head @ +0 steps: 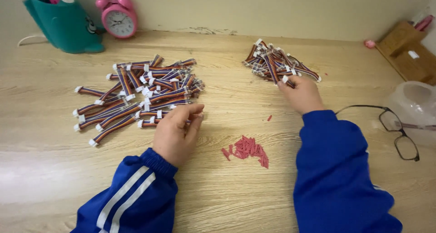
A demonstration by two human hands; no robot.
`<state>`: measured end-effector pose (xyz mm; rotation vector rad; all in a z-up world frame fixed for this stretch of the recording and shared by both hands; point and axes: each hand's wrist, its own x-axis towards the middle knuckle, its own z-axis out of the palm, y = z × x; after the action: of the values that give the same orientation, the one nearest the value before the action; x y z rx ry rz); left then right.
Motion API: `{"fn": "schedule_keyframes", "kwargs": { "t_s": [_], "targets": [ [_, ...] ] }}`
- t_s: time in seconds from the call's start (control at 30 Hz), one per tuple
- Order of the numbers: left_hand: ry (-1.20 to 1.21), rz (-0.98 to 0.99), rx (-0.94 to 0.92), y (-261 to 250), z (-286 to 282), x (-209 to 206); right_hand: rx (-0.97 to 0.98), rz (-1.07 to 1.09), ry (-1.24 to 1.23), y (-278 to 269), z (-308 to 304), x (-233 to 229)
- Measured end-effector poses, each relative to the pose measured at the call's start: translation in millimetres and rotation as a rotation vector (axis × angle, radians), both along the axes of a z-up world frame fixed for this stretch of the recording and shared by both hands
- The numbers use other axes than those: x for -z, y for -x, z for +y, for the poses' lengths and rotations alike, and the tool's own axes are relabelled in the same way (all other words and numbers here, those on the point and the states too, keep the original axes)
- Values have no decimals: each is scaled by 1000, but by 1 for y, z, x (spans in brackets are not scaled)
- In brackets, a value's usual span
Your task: Assembling ribbon cables by manually attaching plastic connectors to the ends of the wires.
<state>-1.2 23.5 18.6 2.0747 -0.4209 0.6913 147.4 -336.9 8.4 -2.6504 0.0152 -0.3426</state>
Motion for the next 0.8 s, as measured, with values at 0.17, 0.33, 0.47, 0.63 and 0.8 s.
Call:
{"fn": "schedule_keyframes", "kwargs": {
  "t_s": [0.17,0.33,0.47,0.63,0.8],
  "targets": [
    [465,331,190,-4,-18,24,-251,160,-831,85,109,-69],
    [739,461,279,1,-26,17,-397,324,-1033,116,164,-74],
    [902,510,248,1,-32,22,-436,389,-1004,123,176,-56],
    [984,526,141,-1,-31,19,-449,361,-1008,127,180,-37],
    [1018,582,149,-2,-25,18,-442,222,-1054,131,183,-45]
  ]
}}
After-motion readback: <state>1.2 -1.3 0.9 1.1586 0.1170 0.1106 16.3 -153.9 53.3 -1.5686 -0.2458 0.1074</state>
